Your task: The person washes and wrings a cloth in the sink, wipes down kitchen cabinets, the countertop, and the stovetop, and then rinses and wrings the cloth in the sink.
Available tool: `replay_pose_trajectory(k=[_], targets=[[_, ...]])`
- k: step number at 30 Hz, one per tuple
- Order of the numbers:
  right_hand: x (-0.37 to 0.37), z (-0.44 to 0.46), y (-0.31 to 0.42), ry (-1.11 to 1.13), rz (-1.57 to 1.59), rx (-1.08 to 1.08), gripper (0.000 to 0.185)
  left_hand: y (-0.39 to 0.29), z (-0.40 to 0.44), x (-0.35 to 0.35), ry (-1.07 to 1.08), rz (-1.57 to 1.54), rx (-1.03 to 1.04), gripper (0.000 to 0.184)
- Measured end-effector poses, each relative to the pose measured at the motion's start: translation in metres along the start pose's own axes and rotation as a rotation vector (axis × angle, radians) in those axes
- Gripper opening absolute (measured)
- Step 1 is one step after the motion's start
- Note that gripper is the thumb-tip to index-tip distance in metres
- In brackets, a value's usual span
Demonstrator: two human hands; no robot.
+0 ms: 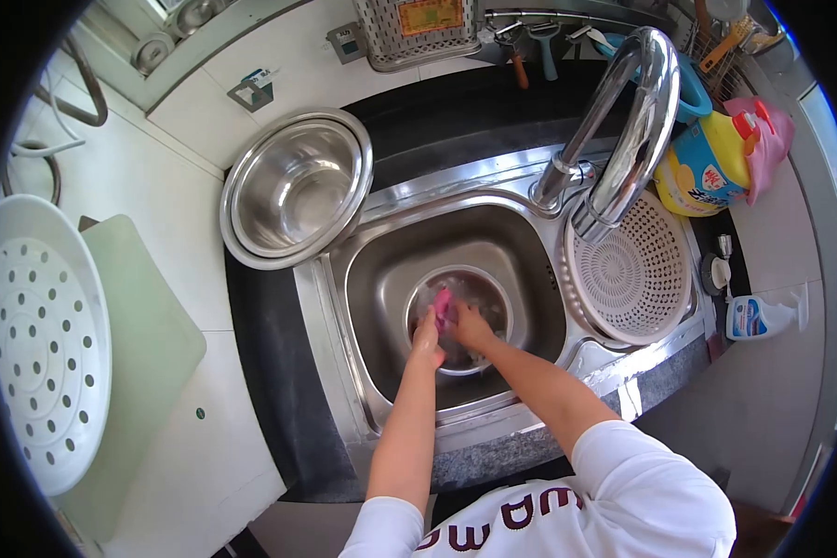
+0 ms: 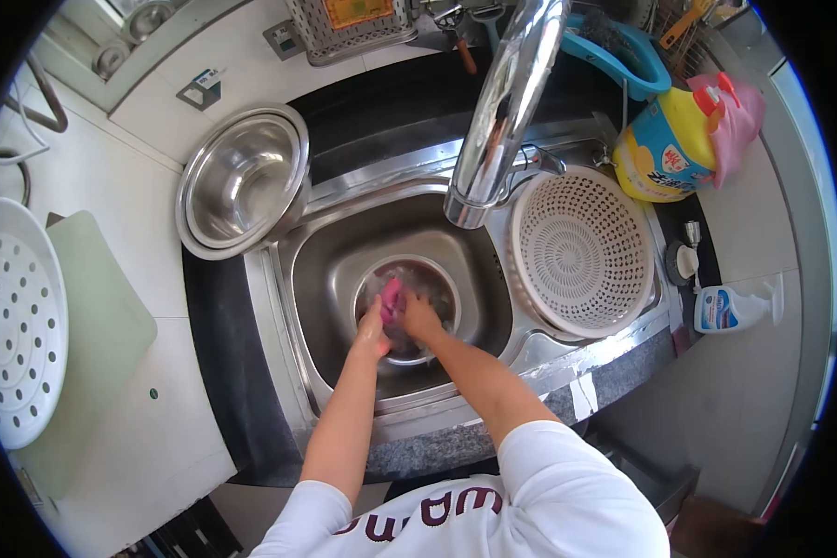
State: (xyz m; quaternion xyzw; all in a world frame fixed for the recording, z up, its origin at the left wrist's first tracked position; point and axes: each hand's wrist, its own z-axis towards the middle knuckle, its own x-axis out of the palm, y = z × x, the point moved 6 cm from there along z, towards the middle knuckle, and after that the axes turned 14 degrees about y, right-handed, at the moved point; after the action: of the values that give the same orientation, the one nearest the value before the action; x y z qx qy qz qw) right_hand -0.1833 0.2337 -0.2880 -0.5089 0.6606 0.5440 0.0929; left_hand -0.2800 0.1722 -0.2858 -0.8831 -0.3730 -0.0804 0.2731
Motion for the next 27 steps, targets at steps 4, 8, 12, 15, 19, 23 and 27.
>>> replay_pose_trajectory(k=[4, 8, 12, 15, 19, 23, 27], targets=[[-0.045, -0.046, 0.073, 0.054, 0.128, -0.444, 0.024, 0.009, 0.04, -0.008, 0.346, -0.132, -0.122, 0.04], [-0.065, -0.08, 0.126, 0.028, 0.075, -0.622, 0.012, 0.007, 0.028, 0.011, 0.423, -0.157, 0.041, 0.024], [-0.05, -0.046, 0.108, 0.091, -0.133, -0.482, 0.023, 0.011, 0.025, 0.017, 0.784, -0.558, 0.355, 0.021], [-0.071, -0.02, 0.074, -0.181, 0.043, -0.327, 0.009, -0.006, -0.016, 0.039, 0.556, -0.393, 0.119, 0.028], [-0.074, -0.017, 0.04, -0.033, -0.043, -0.191, 0.012, -0.02, -0.04, 0.034, 0.353, -0.187, 0.214, 0.034], [-0.086, -0.052, 0.062, 0.179, 0.261, -0.338, 0.02, -0.023, -0.039, 0.016, 0.358, -0.141, 0.243, 0.034], [-0.071, -0.061, 0.052, 0.287, 0.425, -0.25, 0.03, -0.03, -0.059, 0.028, 0.353, -0.054, 0.371, 0.027]])
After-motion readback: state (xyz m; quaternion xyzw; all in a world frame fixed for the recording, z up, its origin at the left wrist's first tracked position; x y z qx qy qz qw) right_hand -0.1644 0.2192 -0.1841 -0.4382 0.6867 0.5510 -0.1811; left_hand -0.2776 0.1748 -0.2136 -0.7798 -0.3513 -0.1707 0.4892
